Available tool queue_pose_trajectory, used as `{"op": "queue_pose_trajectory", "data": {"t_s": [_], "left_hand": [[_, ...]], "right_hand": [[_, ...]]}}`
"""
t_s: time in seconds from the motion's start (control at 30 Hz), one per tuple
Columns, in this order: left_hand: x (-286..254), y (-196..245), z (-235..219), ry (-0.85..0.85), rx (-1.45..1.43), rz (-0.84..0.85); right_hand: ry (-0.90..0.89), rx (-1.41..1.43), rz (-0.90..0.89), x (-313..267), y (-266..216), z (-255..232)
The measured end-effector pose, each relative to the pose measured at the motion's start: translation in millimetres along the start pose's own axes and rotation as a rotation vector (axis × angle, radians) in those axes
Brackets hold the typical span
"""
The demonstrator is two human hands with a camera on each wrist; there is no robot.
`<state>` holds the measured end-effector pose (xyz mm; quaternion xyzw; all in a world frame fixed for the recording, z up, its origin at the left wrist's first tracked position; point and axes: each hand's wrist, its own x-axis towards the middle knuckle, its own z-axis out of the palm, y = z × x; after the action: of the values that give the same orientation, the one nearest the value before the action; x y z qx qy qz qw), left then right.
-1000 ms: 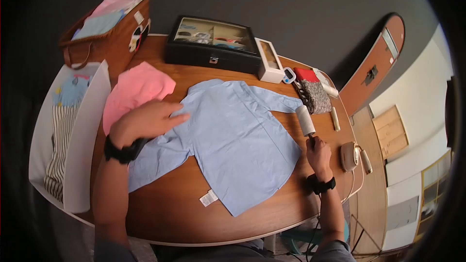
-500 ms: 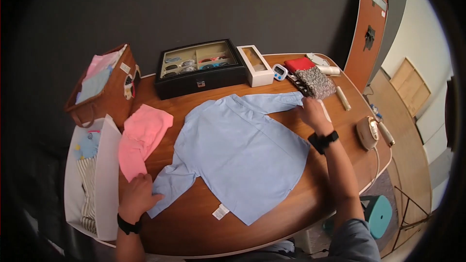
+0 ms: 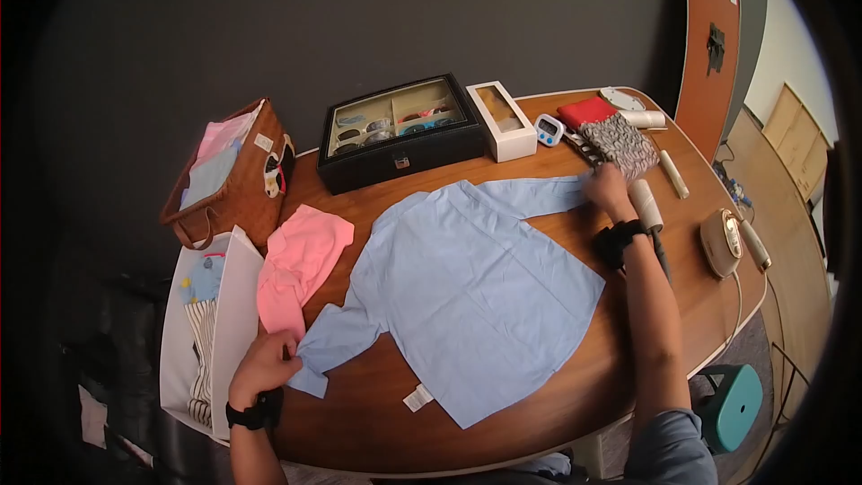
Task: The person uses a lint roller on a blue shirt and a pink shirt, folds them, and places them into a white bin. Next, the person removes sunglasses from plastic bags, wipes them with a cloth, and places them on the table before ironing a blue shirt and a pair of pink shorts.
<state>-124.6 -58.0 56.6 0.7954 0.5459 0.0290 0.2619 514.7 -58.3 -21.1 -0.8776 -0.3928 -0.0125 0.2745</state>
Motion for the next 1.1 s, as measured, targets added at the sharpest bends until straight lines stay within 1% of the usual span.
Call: {"op": "queue_pose_trajectory", "data": {"t_s": [0.03, 0.07, 0.1, 0.13, 0.17, 0.2, 0.23, 0.27, 0.3, 0.33, 0.37, 0.4, 0.47, 0.5, 0.53, 0.57, 0.6, 0.67, 0.7, 0.73, 0.77, 0.8, 0.87, 0.93, 1.0, 1.07, 1.1], "left_hand": [[0.3, -4.0, -0.7, 0.047, -0.105, 0.038], [2.9, -10.0, -0.9, 0.041, -0.098, 0.032], [5.1, -17.1, 0.3, 0.086, -0.219, 0.044], [2.6, -23.0, 1.8, 0.135, -0.339, 0.047], [1.2, -22.4, 0.1, 0.094, -0.423, 0.056], [-0.7, -19.4, 0.8, 0.107, -0.423, 0.026], [-2.2, -13.2, 3.0, 0.122, -0.474, 0.045], [-3.4, -6.1, 3.5, 0.139, -0.522, 0.066], [-6.3, 7.3, 1.0, 0.154, -0.518, 0.04], [-9.6, 25.0, -3.4, 0.147, -0.629, -0.025], [-11.7, 35.0, -9.4, 0.138, -0.739, -0.085], [-12.4, 36.8, -14.6, 0.145, -0.737, -0.097], [-10.2, 41.8, -20.0, 0.142, -0.856, 0.0], [-8.8, 43.4, -23.7, 0.138, -0.867, 0.045], [-5.5, 46.4, -25.7, 0.128, -0.868, 0.045], [-0.8, 49.6, -27.3, 0.104, -0.961, 0.086], [3.6, 53.4, -29.2, 0.082, -1.056, 0.126], [16.2, 67.2, -31.1, 0.078, -1.066, 0.152], [25.1, 75.9, -29.4, 0.095, -1.033, 0.182], [34.9, 83.5, -29.1, 0.11, -0.999, 0.214], [46.1, 88.5, -30.7, 0.031, -0.952, 0.287], [57.7, 99.8, -29.7, 0.028, -0.952, 0.293], [79.1, 129.3, -18.6, -0.035, -1.153, 0.212], [98.6, 148.5, 1.8, -0.055, -1.163, 0.221], [111.6, 149.9, 17.2, -0.075, -1.169, 0.232], [114.6, 139.9, 38.5, 0.042, -0.832, 0.253], [116.9, 126.5, 47.6, -0.013, -0.796, 0.298]], "right_hand": [[0.0, 0.074, 0.031, -1.8, -6.6, -11.5], [-0.002, 0.148, 0.062, -2.7, -11.7, -18.3], [0.034, 0.264, 0.097, 5.1, -2.3, -10.4], [0.1, 0.284, 0.045, 11.5, 1.7, -3.1], [0.217, 0.39, -0.021, 0.6, -19.5, -12.8], [0.213, 0.341, -0.036, -11.7, -37.4, -31.3], [0.322, 0.225, -0.166, -19.9, -54.2, -40.6], [0.449, 0.327, -0.3, -26.2, -66.5, -39.5], [0.393, 0.394, -0.348, -42.6, -88.8, -52.1], [0.34, 0.457, -0.395, -63.9, -114.4, -65.9], [0.278, 0.5, -0.471, -84.0, -132.2, -68.0], [0.217, 0.539, -0.543, -104.3, -146.1, -69.8], [-0.219, 0.5, -0.841, -135.8, -165.4, -79.6], [-0.338, 0.48, -0.901, -147.8, -170.1, -84.9], [-0.458, 0.458, -0.953, -155.8, -172.4, -88.0], [-0.366, 0.504, -0.974, -158.3, -172.7, -87.4], [-0.367, 0.498, -0.968, -157.3, -169.9, -90.8], [-0.136, 0.366, -0.905, -150.9, -169.5, -99.6], [-0.089, 0.423, -0.866, -149.0, -169.9, -100.5], [-0.085, 0.421, -0.864, -146.8, -168.6, -101.3], [-0.081, 0.412, -0.84, -143.9, -166.1, -101.9], [-0.078, 0.403, -0.816, -141.9, -164.0, -102.2], [-0.046, 0.395, -0.826, -141.1, -163.0, -100.3], [-0.022, 0.364, -0.865, -141.0, -162.4, -99.5], [-0.024, 0.312, -0.853, -141.1, -161.7, -104.4], [-0.029, 0.259, -0.83, -139.3, -158.4, -105.8], [-0.067, 0.206, -0.8, -137.6, -155.9, -104.8]]}}
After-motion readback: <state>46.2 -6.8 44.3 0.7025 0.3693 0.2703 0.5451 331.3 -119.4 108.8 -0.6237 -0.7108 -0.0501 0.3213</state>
